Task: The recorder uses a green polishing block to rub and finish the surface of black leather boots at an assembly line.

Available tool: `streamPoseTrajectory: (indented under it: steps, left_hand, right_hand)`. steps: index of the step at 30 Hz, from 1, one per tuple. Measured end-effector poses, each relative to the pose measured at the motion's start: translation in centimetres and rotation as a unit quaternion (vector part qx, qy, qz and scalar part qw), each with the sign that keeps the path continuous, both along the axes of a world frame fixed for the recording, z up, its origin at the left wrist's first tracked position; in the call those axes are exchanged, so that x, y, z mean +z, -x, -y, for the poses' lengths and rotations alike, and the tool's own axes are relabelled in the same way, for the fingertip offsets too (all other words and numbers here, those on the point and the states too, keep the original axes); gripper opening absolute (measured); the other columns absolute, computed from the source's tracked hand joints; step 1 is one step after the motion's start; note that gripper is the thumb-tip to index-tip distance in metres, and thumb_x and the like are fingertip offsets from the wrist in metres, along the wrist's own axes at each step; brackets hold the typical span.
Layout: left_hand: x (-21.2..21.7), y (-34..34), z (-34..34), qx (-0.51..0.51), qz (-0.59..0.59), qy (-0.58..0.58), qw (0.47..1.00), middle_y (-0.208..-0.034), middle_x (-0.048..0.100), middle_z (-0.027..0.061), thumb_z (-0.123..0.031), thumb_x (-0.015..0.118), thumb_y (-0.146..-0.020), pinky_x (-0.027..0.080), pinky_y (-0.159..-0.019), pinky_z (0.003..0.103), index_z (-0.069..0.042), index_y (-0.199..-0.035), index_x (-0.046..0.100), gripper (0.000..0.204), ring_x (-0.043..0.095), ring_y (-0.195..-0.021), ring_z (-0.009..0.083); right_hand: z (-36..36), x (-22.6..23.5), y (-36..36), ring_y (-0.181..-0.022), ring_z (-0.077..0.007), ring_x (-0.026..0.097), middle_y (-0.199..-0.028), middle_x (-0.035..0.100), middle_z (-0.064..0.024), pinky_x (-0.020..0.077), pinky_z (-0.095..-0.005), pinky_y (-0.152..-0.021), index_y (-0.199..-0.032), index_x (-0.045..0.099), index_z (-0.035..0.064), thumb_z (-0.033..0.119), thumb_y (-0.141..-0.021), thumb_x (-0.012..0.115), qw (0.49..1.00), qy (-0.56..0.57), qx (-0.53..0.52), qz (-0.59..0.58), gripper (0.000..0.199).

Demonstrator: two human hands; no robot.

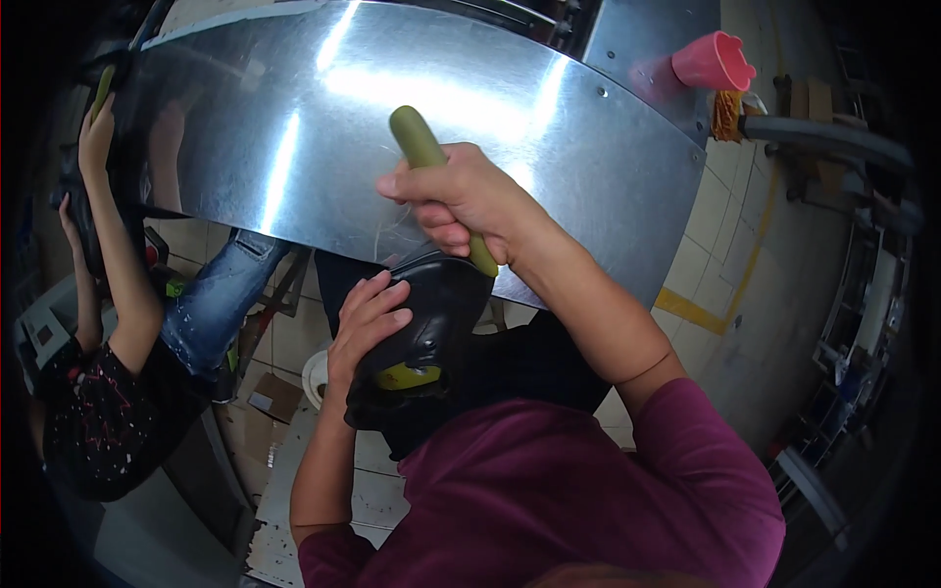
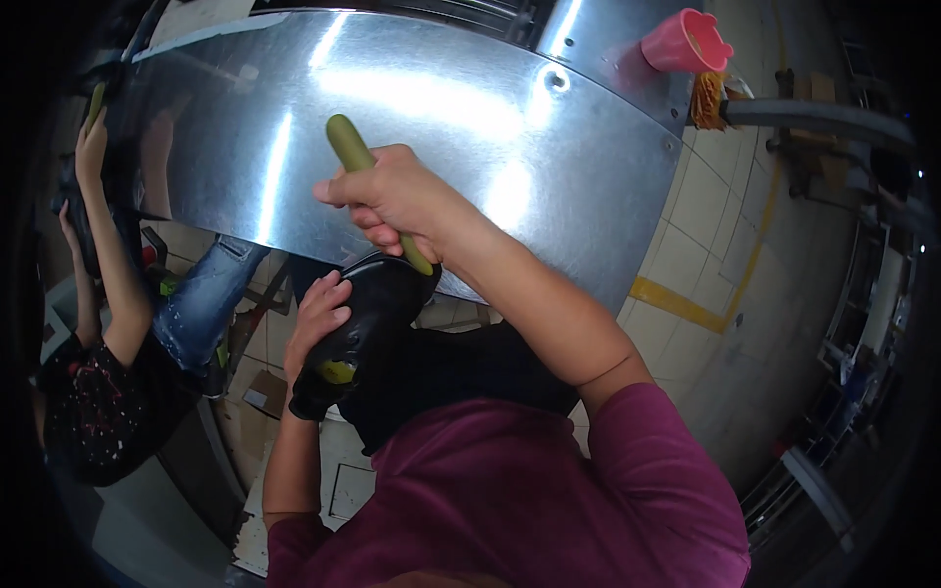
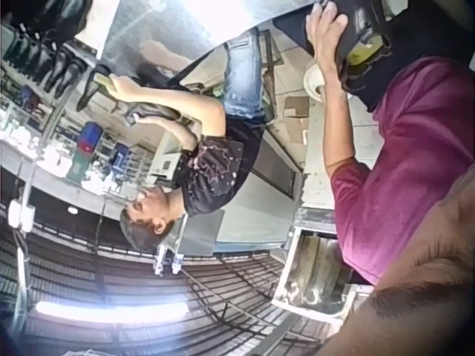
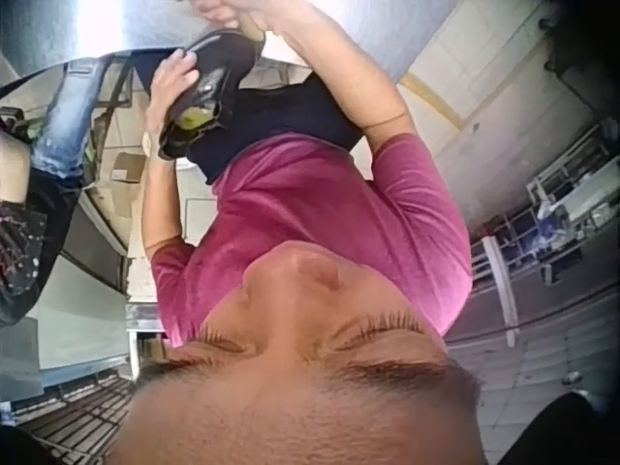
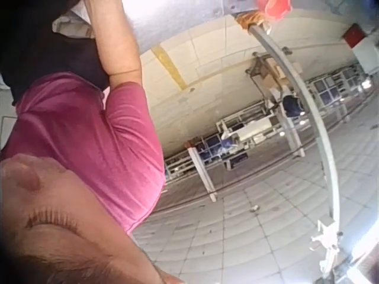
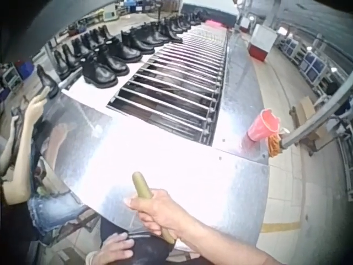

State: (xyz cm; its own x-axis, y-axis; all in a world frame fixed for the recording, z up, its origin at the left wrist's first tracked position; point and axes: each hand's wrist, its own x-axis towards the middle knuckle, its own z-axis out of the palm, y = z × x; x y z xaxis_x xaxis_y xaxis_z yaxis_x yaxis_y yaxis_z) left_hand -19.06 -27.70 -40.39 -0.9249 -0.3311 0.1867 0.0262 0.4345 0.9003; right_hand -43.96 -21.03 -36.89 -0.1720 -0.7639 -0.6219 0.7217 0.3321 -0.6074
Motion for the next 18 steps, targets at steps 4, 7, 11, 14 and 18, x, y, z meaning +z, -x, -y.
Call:
streamPoseTrajectory:
  steps: [4,7,11,14,18]
  left_hand:
    - [0.2,0.5,0.1,-0.022,-0.009,0.002,1.0,-0.138,0.065,0.0169,-0.024,0.068,-0.091,0.033,-0.118,0.054,-0.007,-0.126,0.066,0.039,0.054,-0.136,0.0372]
    - [0.6,0.4,-0.1,-0.008,-0.014,0.003,1.0,-0.137,0.065,0.0173,-0.025,0.069,-0.089,0.034,-0.118,0.052,-0.006,-0.127,0.066,0.042,0.055,-0.135,0.0376]
    - [4.0,2.2,0.2,-0.065,0.032,0.039,0.997,-0.134,0.068,0.0132,-0.025,0.072,-0.084,0.035,-0.116,0.052,-0.005,-0.126,0.069,0.046,0.056,-0.134,0.0356]
    - [6.1,3.9,0.5,-0.143,0.011,0.137,0.98,-0.133,0.067,0.0095,-0.021,0.075,-0.079,0.035,-0.116,0.053,-0.008,-0.124,0.071,0.047,0.056,-0.133,0.0347]
    - [8.9,7.5,-0.1,-0.208,0.043,0.231,0.95,-0.135,0.065,0.0072,-0.021,0.078,-0.074,0.029,-0.119,0.056,-0.014,-0.122,0.072,0.049,0.05,-0.138,0.0353]
  right_hand:
    - [-0.3,0.8,0.0,-0.037,-0.0041,0.037,-0.055,0.044,0.0052,0.0261,-0.0214,-0.034,-0.09,0.059,0.0053,0.022,-0.091,0.077,0.999,-0.021,-0.001,-0.038,0.025]
    - [-0.1,0.8,-0.5,-0.037,-0.0043,0.037,-0.054,0.044,0.0054,0.0273,-0.0223,-0.035,-0.089,0.059,0.0058,0.023,-0.092,0.076,0.995,-0.019,-0.016,-0.098,0.025]
    - [-2.8,0.1,0.3,-0.038,-0.0048,0.039,-0.054,0.044,0.0051,0.0296,-0.0225,-0.035,-0.088,0.059,0.0059,0.025,-0.093,0.075,0.989,0.031,-0.071,-0.129,0.025]
    - [-7.6,0.3,0.6,-0.038,-0.0084,0.042,-0.053,0.043,0.0028,0.0361,-0.0257,-0.037,-0.088,0.059,0.0049,0.027,-0.098,0.07,0.967,0.122,-0.195,-0.106,0.026]
    - [-13.4,1.9,1.8,-0.042,-0.0118,0.049,-0.053,0.048,0.0,0.0425,-0.027,-0.045,-0.088,0.063,0.0016,0.029,-0.096,0.073,0.927,0.15,-0.301,-0.166,0.03]
